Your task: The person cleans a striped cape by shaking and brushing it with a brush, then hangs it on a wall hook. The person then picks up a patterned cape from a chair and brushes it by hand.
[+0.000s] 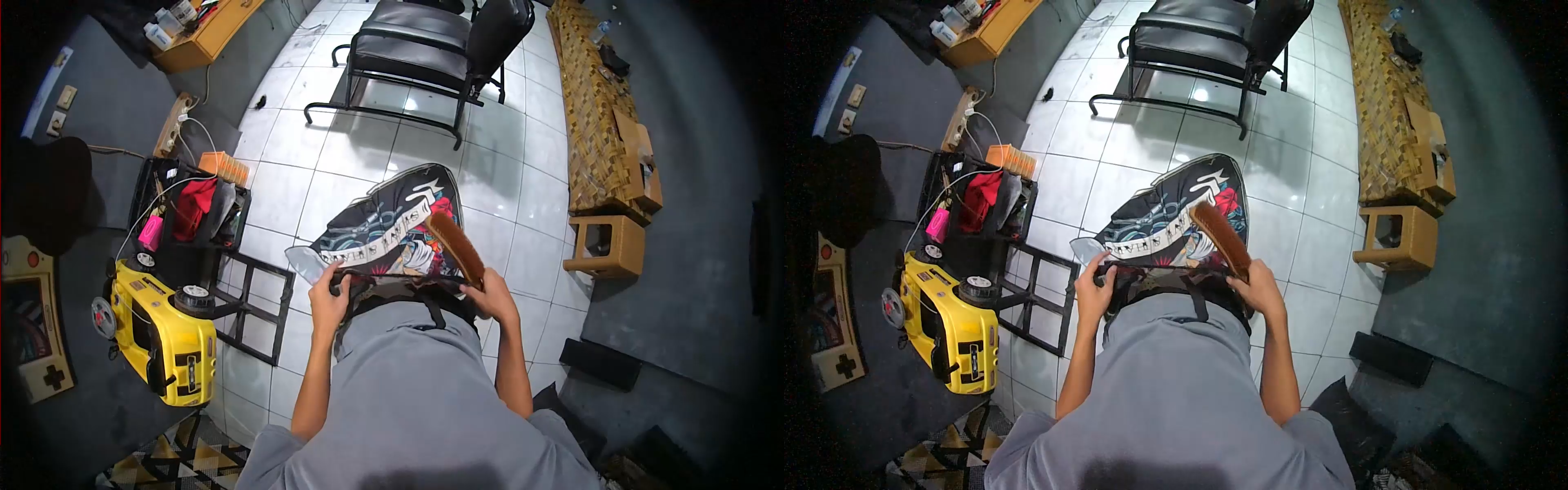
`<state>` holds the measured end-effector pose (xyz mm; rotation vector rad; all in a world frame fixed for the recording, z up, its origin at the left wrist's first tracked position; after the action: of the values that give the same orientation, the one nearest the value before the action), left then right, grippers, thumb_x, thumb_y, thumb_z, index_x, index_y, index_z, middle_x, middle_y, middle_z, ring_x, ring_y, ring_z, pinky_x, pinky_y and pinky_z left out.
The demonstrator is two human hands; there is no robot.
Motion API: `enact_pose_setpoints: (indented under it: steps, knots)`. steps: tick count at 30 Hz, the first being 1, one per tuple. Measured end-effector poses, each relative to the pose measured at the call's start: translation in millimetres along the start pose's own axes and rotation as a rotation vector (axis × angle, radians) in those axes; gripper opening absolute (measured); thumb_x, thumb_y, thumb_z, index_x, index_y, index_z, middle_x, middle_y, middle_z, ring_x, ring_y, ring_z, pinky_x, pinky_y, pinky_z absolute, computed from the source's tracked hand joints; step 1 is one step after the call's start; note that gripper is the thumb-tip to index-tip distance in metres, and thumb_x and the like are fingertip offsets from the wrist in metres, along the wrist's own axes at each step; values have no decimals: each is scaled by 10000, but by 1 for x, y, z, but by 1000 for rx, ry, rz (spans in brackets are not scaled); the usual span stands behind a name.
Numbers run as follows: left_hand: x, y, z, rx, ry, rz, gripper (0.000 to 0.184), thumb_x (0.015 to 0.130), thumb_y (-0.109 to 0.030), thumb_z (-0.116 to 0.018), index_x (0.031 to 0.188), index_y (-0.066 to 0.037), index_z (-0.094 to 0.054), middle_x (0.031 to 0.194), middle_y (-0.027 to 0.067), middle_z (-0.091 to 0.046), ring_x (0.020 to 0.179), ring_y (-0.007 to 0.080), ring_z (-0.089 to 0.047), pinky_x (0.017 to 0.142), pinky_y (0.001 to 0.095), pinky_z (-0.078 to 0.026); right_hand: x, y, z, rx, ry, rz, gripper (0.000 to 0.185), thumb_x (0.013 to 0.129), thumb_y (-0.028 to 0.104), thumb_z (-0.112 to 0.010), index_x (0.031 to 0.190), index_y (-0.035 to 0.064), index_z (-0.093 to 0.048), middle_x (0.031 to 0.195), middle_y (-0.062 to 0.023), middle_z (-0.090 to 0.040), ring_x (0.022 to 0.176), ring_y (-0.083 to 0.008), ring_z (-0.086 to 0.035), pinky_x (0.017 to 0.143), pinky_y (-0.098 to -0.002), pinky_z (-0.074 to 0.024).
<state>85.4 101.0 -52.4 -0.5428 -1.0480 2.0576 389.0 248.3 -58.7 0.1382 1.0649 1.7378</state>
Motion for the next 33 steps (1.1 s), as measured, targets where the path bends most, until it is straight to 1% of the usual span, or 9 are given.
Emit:
enact_pose_setpoints:
  steps: [3,9,11,14,20,25,28,31,33]
  knots:
    - [6,-42,5,-190,-11,77,164,813,-96,-590,959,-25,-615,950,84,-630,872,160,-561,795,271,-423,13,29,2,271,-74,44,360,749,195,-698,995,-26,-556,837,-131,-615,778,-238,-590,704,-332,-452]
    - [0,-90,-23,-515,507,41,224,834,-129,-525,1005,-13,-612,976,39,-600,916,122,-526,830,253,-395,18,86,-12,741,24,143,200,828,122,-630,967,-1,-555,812,13,-559,734,-63,-495,649,-229,-407]
    - [-9,-99,-33,-619,665,77,318,890,-238,-464,1044,-2,-610,967,41,-595,905,118,-514,815,252,-398,12,96,-21,731,95,121,196,833,120,-622,970,-2,-553,806,12,-552,737,-62,-494,648,-230,-406]
    - [-19,-77,-48,-504,603,500,397,918,-352,-489,953,19,-625,873,25,-602,811,85,-512,747,216,-397,-2,113,-26,673,127,188,209,815,96,-600,983,-14,-544,789,-5,-546,738,-98,-503,667,-262,-419]
    - [-28,-47,-79,-486,553,303,280,862,-281,-609,859,-4,-649,708,-12,-560,724,66,-488,717,210,-400,-19,121,-26,250,152,245,301,741,37,-586,1027,-19,-509,768,-150,-627,719,-279,-622,650,-366,-462]
    - [-41,-61,-83,-761,593,609,178,903,-100,-515,1015,6,-603,891,24,-605,795,96,-535,763,239,-422,-16,120,-38,393,149,191,215,784,105,-627,933,-17,-531,704,-145,-630,588,-200,-641,504,-310,-483]
    - [-36,-47,-89,-764,597,426,174,889,-118,-537,985,6,-612,913,77,-624,782,159,-583,708,269,-442,-12,108,-45,521,124,132,223,815,154,-624,944,-9,-543,689,-105,-626,526,-145,-616,444,-273,-470]
    - [-37,-81,-65,-248,439,-111,157,821,-73,-572,943,19,-612,919,152,-613,783,278,-609,683,329,-462,-1,93,-37,516,101,9,230,847,196,-604,971,5,-571,677,-40,-604,504,-93,-571,400,-235,-437]
    - [-44,-104,-62,-125,557,-280,184,775,-25,-567,948,26,-601,945,177,-601,818,320,-597,715,330,-467,19,79,-35,311,152,36,374,774,253,-681,999,-19,-559,698,-90,-597,637,-176,-606,552,-316,-490]
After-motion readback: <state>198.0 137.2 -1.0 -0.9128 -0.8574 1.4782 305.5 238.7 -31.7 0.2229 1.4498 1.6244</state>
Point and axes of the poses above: each hand's wrist, its own x-axis towards the middle knuckle, its own z-axis out of the back of the hand, y = z × x, the point moved 7 cm from there along x, towards the middle knuckle
